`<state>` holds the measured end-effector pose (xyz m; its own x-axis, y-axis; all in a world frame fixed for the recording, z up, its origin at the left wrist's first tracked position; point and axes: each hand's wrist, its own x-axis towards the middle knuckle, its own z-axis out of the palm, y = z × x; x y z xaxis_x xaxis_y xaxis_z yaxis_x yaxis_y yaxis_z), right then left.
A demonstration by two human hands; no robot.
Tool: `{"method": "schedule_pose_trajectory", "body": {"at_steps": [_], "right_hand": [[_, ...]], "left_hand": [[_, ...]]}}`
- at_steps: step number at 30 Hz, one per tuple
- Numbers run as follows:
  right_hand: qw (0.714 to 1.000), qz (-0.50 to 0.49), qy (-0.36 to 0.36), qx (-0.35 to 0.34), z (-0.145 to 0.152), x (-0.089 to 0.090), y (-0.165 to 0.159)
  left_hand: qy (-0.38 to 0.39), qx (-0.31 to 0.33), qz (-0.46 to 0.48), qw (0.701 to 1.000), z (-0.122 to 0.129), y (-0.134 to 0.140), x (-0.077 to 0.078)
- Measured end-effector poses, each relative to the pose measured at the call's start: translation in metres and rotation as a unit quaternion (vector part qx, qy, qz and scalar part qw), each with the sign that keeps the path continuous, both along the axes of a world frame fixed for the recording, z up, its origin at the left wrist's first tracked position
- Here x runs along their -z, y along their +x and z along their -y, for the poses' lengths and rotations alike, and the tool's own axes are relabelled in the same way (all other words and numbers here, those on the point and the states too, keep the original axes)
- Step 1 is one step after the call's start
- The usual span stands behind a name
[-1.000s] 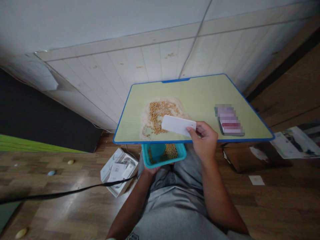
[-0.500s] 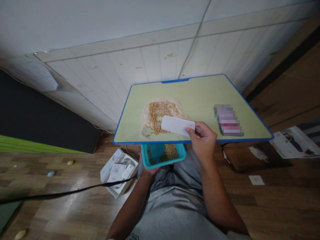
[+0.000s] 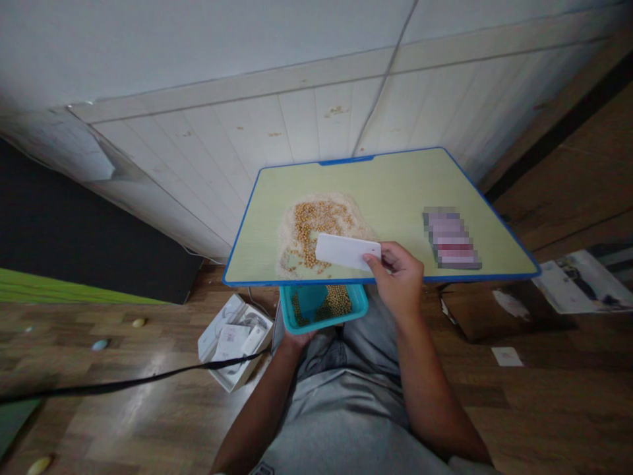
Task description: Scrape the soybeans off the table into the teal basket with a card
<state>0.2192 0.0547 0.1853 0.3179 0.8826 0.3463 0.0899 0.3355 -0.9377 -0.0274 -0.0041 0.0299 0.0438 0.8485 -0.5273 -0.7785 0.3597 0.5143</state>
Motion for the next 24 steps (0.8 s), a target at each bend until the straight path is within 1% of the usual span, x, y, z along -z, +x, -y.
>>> {"method": "schedule_pose_trajectory", "body": {"at_steps": [3, 6, 9, 13, 17, 24], "right_hand": [[1.0, -0.011, -0.003, -0.013, 0.0, -0.001, -0.001], [0.999, -0.022, -0.009, -0.028, -0.001, -0.001, 0.0], [0.998, -0.03, -0.017, -0.049, -0.001, -0.001, 0.001], [0.997, -0.03, -0.02, -0.065, 0.0, -0.002, 0.002], [0.996, -0.015, -0.022, -0.087, 0.001, -0.003, 0.002], [0.994, -0.001, -0.024, -0.104, 0.001, -0.003, 0.003]], "left_hand": [[-0.004, 0.011, -0.003, 1.0, -0.001, 0.0, -0.004], [0.013, 0.016, -0.002, 1.0, -0.001, 0.0, -0.008], [0.015, 0.018, 0.007, 1.0, -0.001, -0.001, -0.009], [0.003, 0.015, 0.019, 1.0, -0.004, 0.0, -0.002], [0.009, 0.014, 0.021, 1.0, -0.008, 0.001, 0.004], [0.01, 0.007, -0.014, 1.0, -0.004, -0.003, 0.011]]}}
